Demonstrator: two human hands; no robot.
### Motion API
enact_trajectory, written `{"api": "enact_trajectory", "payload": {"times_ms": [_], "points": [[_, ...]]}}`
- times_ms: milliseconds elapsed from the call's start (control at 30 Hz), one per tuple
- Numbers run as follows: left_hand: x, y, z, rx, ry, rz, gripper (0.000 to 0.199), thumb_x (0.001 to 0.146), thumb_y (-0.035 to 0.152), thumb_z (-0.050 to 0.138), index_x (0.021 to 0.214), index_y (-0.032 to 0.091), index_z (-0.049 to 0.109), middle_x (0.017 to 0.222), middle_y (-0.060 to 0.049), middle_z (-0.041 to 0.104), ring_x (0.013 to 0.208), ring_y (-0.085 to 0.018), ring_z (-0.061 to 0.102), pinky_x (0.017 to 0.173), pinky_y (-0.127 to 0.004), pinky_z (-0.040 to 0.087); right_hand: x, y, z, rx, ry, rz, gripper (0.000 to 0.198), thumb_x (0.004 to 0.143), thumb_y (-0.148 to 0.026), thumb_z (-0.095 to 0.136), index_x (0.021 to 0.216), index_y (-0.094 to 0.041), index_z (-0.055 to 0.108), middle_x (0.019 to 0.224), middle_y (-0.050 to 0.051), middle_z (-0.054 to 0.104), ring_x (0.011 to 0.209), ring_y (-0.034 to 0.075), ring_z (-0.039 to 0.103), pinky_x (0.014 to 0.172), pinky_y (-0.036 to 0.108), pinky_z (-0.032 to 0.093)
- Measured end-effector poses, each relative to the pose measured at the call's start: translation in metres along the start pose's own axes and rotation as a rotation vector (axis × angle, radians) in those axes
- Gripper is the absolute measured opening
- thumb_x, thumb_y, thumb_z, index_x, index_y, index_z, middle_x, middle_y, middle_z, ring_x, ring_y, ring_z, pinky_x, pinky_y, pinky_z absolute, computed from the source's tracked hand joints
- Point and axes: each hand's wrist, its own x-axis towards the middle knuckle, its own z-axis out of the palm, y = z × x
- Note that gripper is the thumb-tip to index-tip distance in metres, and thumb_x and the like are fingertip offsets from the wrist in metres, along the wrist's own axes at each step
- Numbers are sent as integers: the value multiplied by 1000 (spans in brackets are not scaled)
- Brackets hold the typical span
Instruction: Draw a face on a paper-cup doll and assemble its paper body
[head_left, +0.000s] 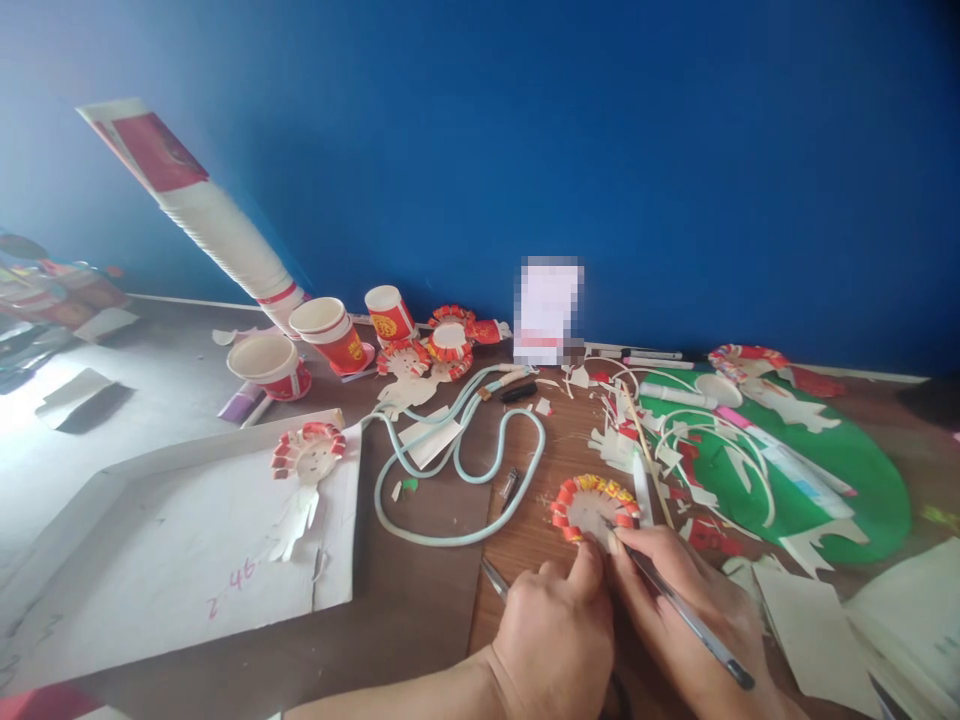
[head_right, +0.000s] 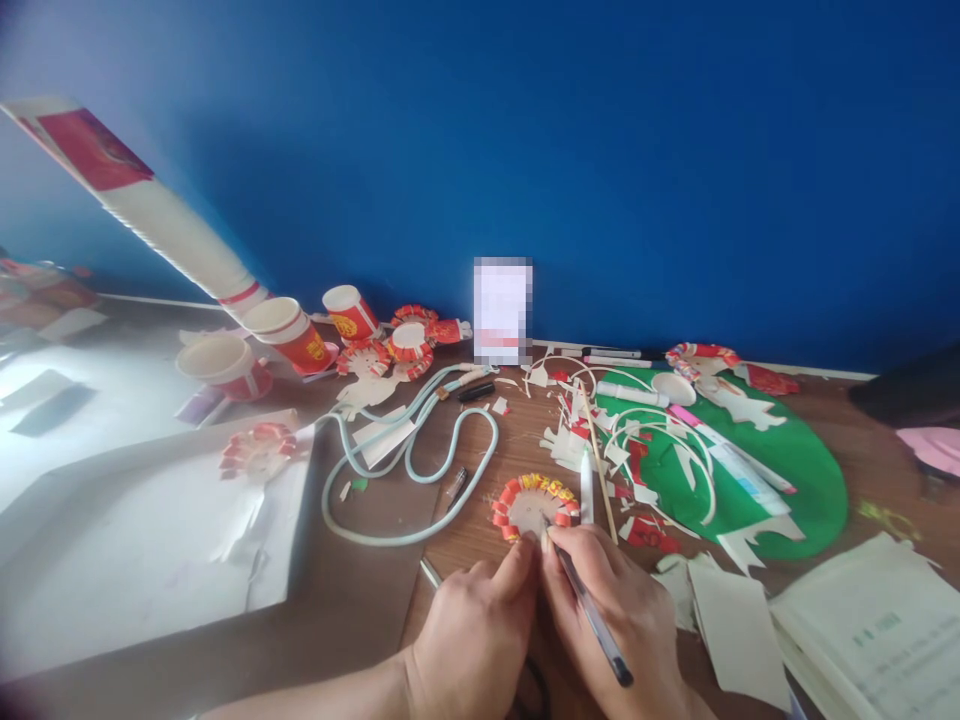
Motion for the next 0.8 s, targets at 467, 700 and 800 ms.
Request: {"api": "enact_trajectory", "payload": {"times_ms": [467,700,800], "points": [[-1,1,-2,11,-15,-5,43,93,24,42,133,11,55,142,-15,50,81,-22,68,65,-33,60,-1,1,1,1,-13,14,9,94,-27,53,91,-20,58,76,0,68,63,11,64,57,21,43],[-1,0,1,11,4,3,43,94,25,41,131,11,56,141,-15,51,81,-22,68,64,-33,60,-3,2,2,17,-31,26,9,94,-27,54,93,-20,58,80,0,68,68,12,66,61,22,44],[-1,0,3,13,26,-5,42,94,24,41,131,13,56,140,-14,51,81,-22,68,63,-34,60,-3,2,2,20,-39,24,8,93,-26,54,93,-20,58,80,0,68,69,12,66,61,22,45]]}}
